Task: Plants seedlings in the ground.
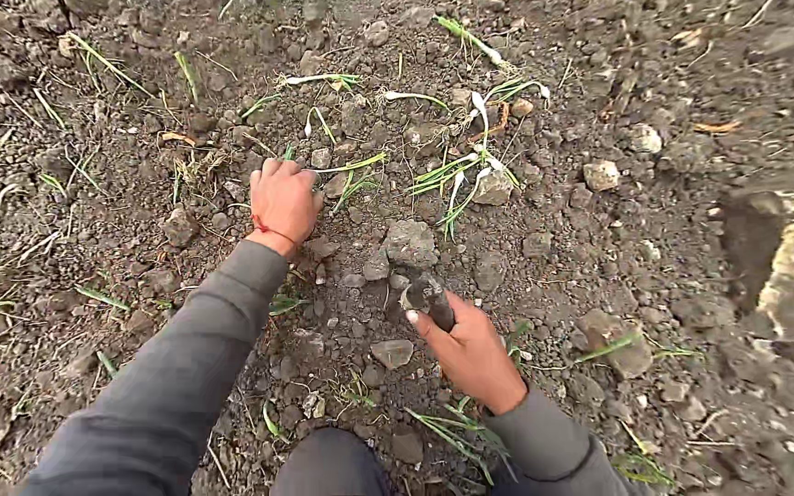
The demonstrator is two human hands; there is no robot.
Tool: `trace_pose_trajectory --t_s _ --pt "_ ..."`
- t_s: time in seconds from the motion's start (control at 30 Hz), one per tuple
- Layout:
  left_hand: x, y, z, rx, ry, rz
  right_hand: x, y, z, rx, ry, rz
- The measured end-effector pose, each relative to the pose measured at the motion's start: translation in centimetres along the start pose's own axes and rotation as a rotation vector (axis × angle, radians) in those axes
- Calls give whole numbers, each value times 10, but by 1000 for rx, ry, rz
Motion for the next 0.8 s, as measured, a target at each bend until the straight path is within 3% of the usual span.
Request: trace_pose_trajectory --t_s 0.1,0.23,0.33,0.4,0.47,0.53,0.6,0.67,0.73,0.8 --pt "-26 -49 -8 -102 -173 -61 47 16 -54 183 -16 49" --pt "-25 -41 -10 -211 -214 -23 87 8 -114 383 -394 162" --pt "-33 -31 -12 -261 -207 16 42 -51 -102 227 -430 158" --pt "-38 -36 -6 -312 -248 8 12 -74 -80 13 -161 41" --pt "-41 -46 1 -325 -243 -32 15 -62 -71 -39 65 -57" --pt "-39 -51 -4 -279 -182 -68 46 -31 -84 54 116 -27" --pt "-29 -41 -5 -206 -10 -86 81 -7 -103 167 -80 48" --pt "-8 -19 -3 -50 246 -85 89 -10 -113 270 -328 117" --pt "10 10 1 118 459 -115 51 -38 -95 210 -417 126" --pt "14 32 17 185 556 -199 -15 -69 -52 -31 -287 47"
Point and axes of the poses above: each hand's wrist, its own y-axis away from the middle knuckle, its own x-axis out of the back of the hand, z = x × y, the point moved 7 cm from there along -y, towards the middle knuckle, and after that the axes turned 14 degrees about -x, right-handed, at the moved point
